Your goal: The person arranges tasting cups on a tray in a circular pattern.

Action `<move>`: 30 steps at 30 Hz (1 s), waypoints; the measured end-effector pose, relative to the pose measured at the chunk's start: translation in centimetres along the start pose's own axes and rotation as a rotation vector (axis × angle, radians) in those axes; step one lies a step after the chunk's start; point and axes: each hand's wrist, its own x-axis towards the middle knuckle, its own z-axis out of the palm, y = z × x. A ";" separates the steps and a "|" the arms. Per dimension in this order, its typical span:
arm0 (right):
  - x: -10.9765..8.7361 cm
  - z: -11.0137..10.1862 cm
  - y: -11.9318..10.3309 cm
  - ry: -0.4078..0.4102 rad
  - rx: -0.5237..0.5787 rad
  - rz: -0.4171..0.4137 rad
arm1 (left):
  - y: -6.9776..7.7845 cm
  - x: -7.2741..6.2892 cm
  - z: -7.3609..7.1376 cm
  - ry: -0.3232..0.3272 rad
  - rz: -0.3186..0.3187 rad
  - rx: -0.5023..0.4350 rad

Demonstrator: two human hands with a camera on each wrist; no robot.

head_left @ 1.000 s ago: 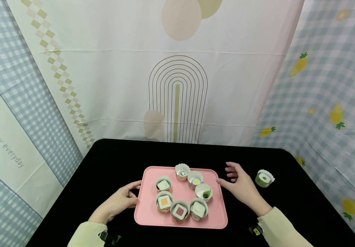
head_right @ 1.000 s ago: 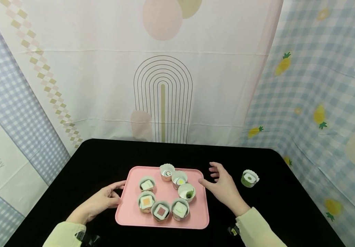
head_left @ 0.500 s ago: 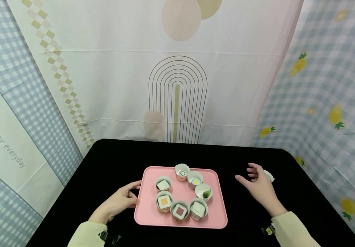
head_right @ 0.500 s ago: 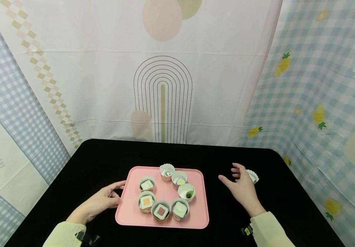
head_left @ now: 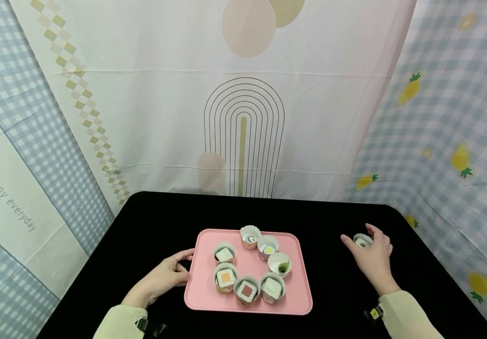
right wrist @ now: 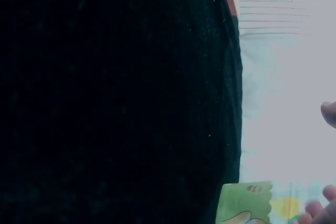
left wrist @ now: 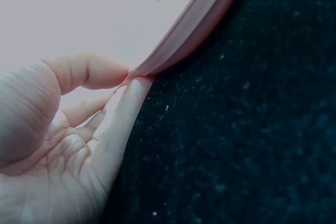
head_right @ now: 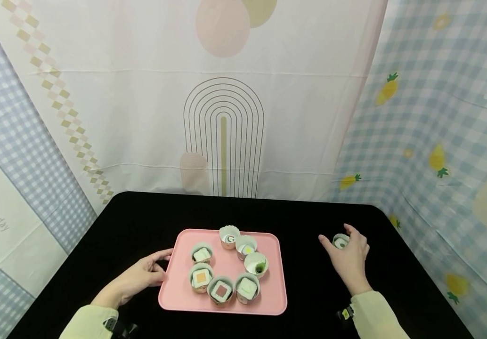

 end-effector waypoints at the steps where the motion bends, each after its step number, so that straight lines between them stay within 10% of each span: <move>1: 0.0 0.0 0.0 0.015 -0.001 0.022 | 0.0 0.0 0.0 0.001 -0.002 -0.003; 9: 0.6 -0.5 0.5 -0.002 0.087 0.231 | 0.1 0.0 0.1 0.004 0.009 -0.019; 22: 1.4 -1.6 2.0 -0.347 0.373 0.423 | 0.3 -0.1 0.3 0.000 0.014 -0.016; 30: 1.3 -1.1 2.9 -0.375 0.376 0.372 | 0.1 -0.2 0.1 -0.010 0.012 0.000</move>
